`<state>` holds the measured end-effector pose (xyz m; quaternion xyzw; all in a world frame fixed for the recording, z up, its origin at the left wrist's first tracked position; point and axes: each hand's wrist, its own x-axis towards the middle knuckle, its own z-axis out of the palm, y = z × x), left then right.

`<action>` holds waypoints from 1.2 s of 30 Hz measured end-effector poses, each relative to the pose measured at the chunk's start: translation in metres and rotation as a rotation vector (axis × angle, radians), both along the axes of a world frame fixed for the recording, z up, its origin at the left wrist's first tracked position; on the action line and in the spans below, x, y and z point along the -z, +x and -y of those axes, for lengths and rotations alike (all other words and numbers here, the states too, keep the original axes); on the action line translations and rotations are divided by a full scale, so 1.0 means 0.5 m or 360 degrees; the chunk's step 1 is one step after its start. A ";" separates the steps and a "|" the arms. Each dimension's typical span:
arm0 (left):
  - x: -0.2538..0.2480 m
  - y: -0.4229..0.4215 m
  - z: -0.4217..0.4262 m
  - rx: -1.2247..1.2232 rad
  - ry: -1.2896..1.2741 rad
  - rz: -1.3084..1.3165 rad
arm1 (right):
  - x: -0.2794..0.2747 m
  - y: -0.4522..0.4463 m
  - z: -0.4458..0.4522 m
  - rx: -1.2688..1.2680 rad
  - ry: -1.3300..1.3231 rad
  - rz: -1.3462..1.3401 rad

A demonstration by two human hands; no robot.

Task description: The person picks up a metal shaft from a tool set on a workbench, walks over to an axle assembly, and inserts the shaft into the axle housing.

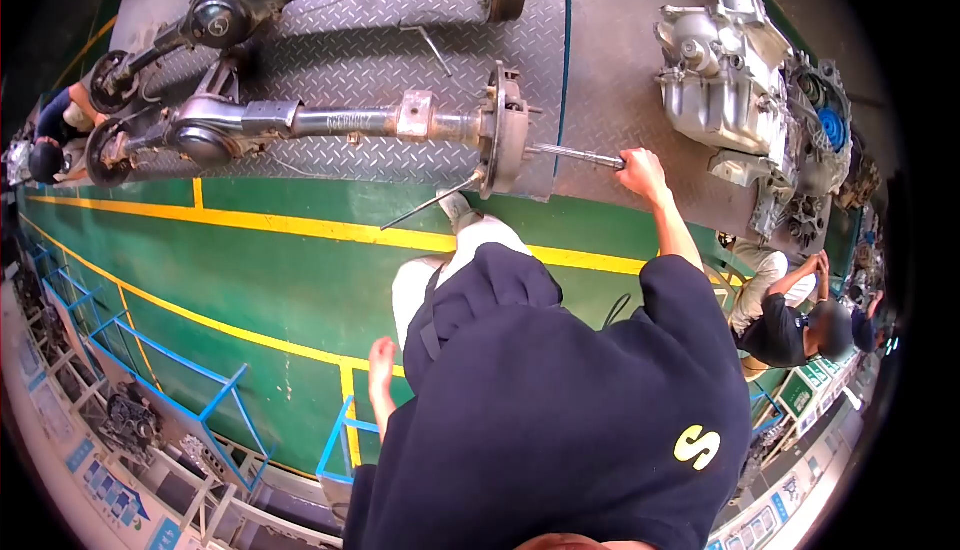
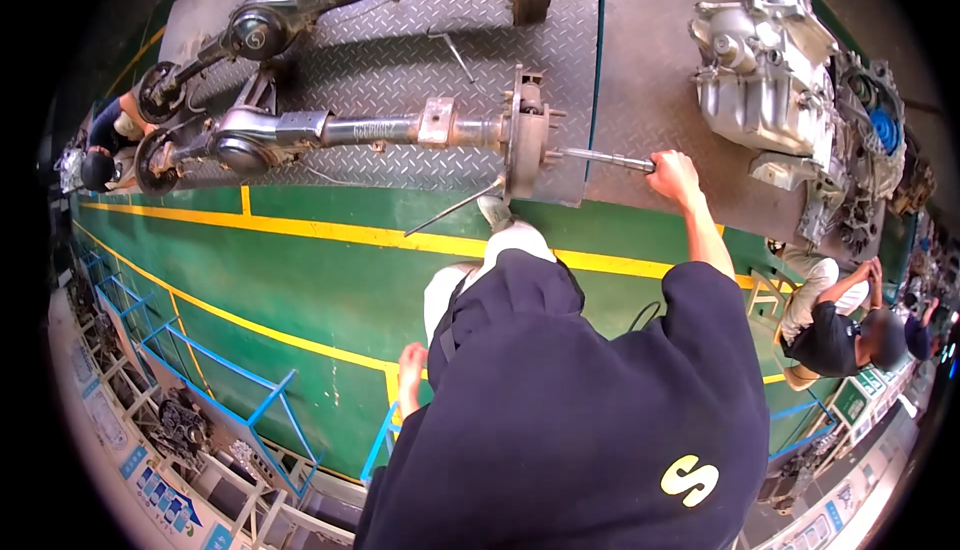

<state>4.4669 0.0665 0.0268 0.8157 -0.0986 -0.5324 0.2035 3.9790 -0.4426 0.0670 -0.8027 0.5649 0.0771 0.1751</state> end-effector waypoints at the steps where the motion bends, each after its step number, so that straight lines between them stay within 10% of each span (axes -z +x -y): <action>1: 0.001 -0.029 -0.030 -0.0020 0.0016 0.0015 | -0.001 -0.016 -0.008 0.0091 0.0045 0.0012; 11: 0.017 -0.264 -0.130 -0.0474 0.0545 -0.0158 | 0.074 0.060 -0.025 0.0240 0.0095 0.0268; 17: 0.007 -0.465 -0.051 -0.0563 -0.0155 0.0183 | 0.095 -0.030 -0.069 0.0277 0.0220 0.0344; 25: 0.079 -0.731 -0.268 -0.0462 0.0376 -0.0713 | 0.070 -0.039 -0.035 0.0184 0.0256 0.0292; 29: -0.078 -0.706 -0.146 -0.0612 0.0227 -0.0915 | 0.087 0.049 -0.020 0.0180 0.0279 0.0413; 36: -0.126 -0.479 0.113 0.0038 0.0120 0.0170 | 0.131 -0.068 -0.020 0.0229 0.0232 0.0406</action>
